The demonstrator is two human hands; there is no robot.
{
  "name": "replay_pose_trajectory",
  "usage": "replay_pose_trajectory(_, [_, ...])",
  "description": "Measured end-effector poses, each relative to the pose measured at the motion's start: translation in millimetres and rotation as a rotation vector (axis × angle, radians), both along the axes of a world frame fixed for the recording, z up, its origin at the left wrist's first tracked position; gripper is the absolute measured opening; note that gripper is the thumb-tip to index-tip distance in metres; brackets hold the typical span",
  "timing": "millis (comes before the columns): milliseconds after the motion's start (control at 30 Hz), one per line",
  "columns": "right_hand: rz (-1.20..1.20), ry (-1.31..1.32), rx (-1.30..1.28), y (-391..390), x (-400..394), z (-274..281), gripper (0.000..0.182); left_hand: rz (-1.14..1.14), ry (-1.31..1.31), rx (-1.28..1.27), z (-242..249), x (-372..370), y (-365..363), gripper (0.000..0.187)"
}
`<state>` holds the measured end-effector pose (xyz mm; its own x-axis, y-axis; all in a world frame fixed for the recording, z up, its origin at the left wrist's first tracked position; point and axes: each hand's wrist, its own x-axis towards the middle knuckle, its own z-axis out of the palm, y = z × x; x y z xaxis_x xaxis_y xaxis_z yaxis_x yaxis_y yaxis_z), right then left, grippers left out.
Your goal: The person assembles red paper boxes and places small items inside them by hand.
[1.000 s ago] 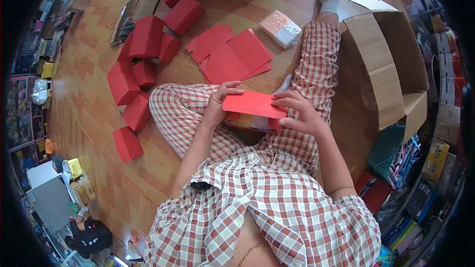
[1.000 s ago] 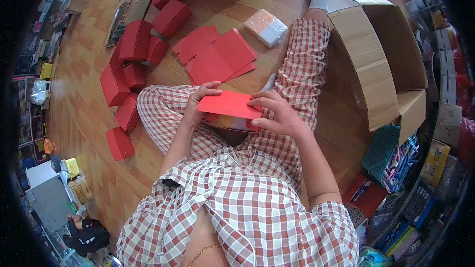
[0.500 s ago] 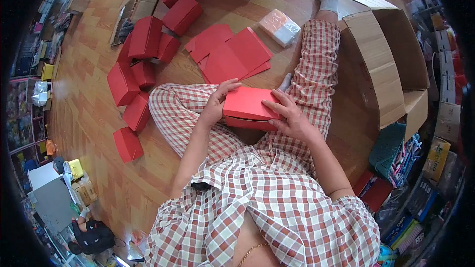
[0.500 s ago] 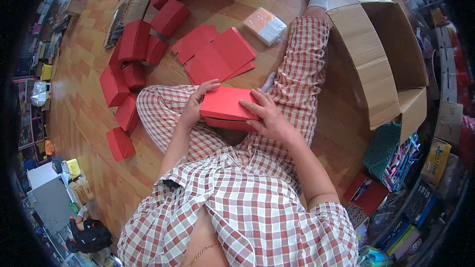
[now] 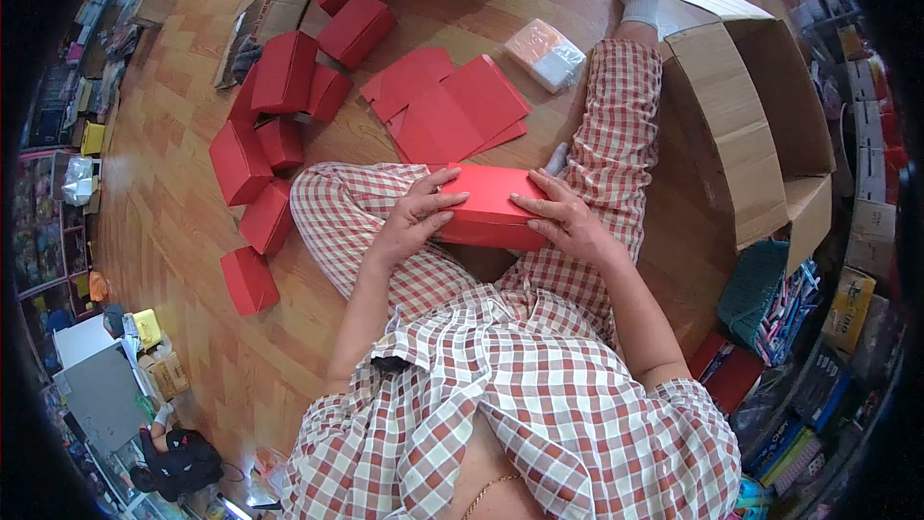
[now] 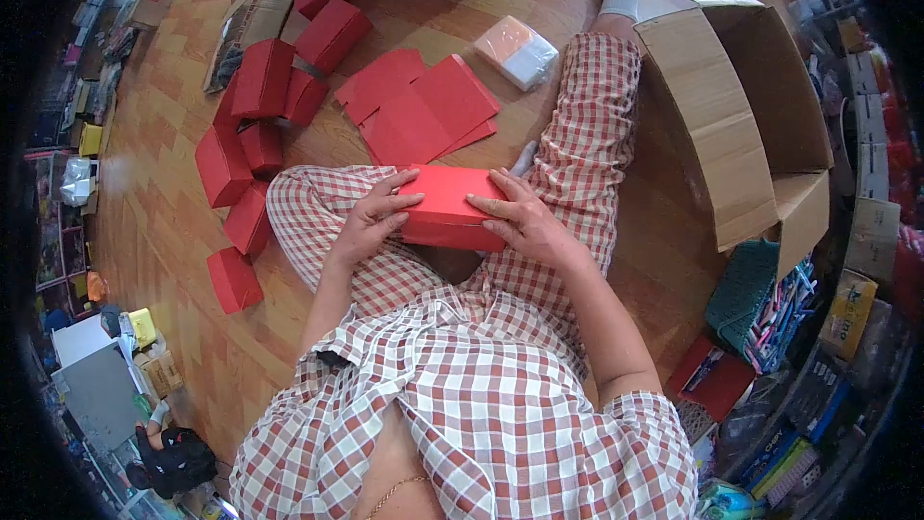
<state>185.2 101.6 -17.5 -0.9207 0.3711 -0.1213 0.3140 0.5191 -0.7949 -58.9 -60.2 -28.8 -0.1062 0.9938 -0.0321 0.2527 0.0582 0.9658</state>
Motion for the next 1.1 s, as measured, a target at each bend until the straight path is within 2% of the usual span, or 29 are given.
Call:
replay_pose_trajectory(433, [-0.026, 0.034, -0.029, 4, -5, -2, 0.039, 0.133, 0.007, -0.058, 4, 1, 11, 0.031])
replay_pose_trajectory(667, [-0.014, 0.049, -0.023, 6, -4, -7, 0.038, 0.124, 0.069, -0.053, 4, 3, 9, 0.030])
replay_pose_trajectory(967, [0.013, 0.028, 0.013, 2, -4, -5, 0.040, 0.036, 0.022, -0.030, 7, -5, 8, 0.033])
replay_pose_trajectory(1100, [0.019, 0.028, 0.008, 1, -2, -6, 0.040, -0.047, 0.105, -0.018, 3, -11, 5, 0.034])
